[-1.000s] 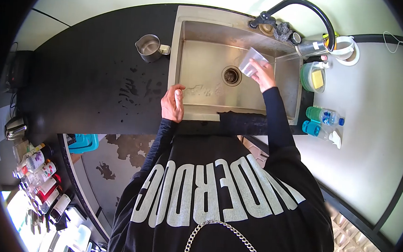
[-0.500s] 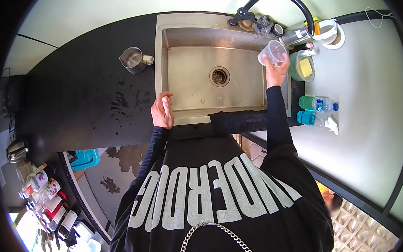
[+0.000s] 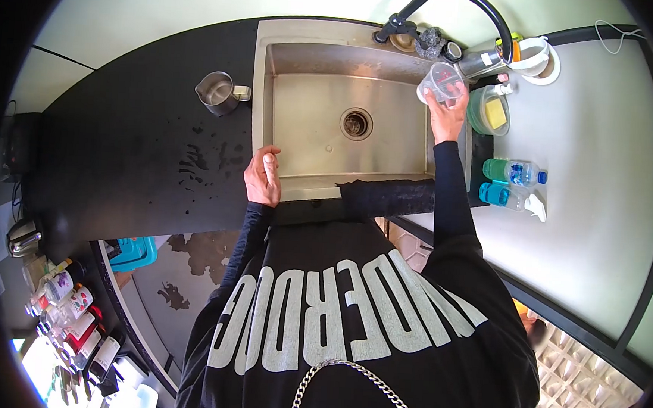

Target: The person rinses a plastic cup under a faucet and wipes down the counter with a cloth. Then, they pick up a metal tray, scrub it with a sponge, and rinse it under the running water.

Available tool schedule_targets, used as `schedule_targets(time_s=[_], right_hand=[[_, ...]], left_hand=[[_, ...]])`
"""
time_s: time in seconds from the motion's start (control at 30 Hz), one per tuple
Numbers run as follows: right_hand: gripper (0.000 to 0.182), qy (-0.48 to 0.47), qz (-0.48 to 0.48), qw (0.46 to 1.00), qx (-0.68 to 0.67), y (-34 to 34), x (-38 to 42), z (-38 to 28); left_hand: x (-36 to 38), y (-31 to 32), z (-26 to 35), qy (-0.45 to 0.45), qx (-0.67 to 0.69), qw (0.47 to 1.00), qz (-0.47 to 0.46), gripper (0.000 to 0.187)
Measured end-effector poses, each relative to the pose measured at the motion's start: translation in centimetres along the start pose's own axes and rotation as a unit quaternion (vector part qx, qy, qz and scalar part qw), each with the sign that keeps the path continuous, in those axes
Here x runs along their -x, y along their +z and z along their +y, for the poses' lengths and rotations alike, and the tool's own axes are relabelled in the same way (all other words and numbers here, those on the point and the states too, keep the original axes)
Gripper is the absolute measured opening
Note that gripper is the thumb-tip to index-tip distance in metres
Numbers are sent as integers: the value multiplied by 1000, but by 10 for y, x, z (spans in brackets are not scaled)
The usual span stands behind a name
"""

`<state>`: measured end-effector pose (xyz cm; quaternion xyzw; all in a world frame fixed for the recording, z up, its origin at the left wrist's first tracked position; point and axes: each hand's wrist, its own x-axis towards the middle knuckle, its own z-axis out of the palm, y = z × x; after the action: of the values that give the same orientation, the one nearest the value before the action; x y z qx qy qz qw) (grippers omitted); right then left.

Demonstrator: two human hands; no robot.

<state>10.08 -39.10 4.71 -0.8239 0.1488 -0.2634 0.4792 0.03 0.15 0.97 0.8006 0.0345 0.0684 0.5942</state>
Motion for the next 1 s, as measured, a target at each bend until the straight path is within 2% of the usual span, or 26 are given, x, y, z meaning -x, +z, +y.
schedule_targets(time_s=[0.07,0.2,0.27,0.3,0.33,0.43,0.47,0.53,0.6,0.67,0.7,0.73,0.8,0.83,0.9,1.0], right_hand=[[87,12,6,998,-57,1,3,-6],[87,36,15,997,-67,5,14,-2],[86,90,-3,993,-75,12,22,2],[85,95,-59,992,-58,15,24,13],[85,95,-61,992,-58,19,23,24],[62,139,-128,971,145,38,25,17],[62,140,-129,971,144,44,22,14],[84,174,-163,957,166,59,7,14],[81,154,-161,960,170,73,-9,35],[64,243,-182,934,186,80,-23,49],[70,273,-226,924,145,75,-23,36],[70,273,-228,923,146,71,-20,23],[73,357,-231,904,50,62,-6,1],[73,356,-233,903,52,57,1,-2],[71,435,-203,877,-21,46,12,-5],[69,439,-162,881,-66,29,23,-3]], left_hand=[[0,0,-2,-1,3,1000,1,52],[0,1,-3,6,-1,1000,4,52],[0,0,-4,2,-5,1000,4,52],[0,0,-4,-1,0,1000,2,52],[0,1,-5,-3,4,1000,-1,52],[0,0,-4,1,-9,1000,0,52],[0,0,-4,0,-11,1000,0,52],[0,0,-4,0,-13,1000,-1,52],[0,0,-4,-3,-15,1000,-4,52],[0,0,-5,-8,-16,1000,-4,52],[0,0,-6,-9,-17,1000,-4,51],[0,0,-6,-11,-18,1000,-4,51],[0,0,-7,-10,-17,1000,-2,51],[0,0,-7,-5,-18,1000,-3,50],[0,-1,-7,-8,-16,1000,-3,50],[-1,-1,-5,-5,-14,1000,-2,49]])
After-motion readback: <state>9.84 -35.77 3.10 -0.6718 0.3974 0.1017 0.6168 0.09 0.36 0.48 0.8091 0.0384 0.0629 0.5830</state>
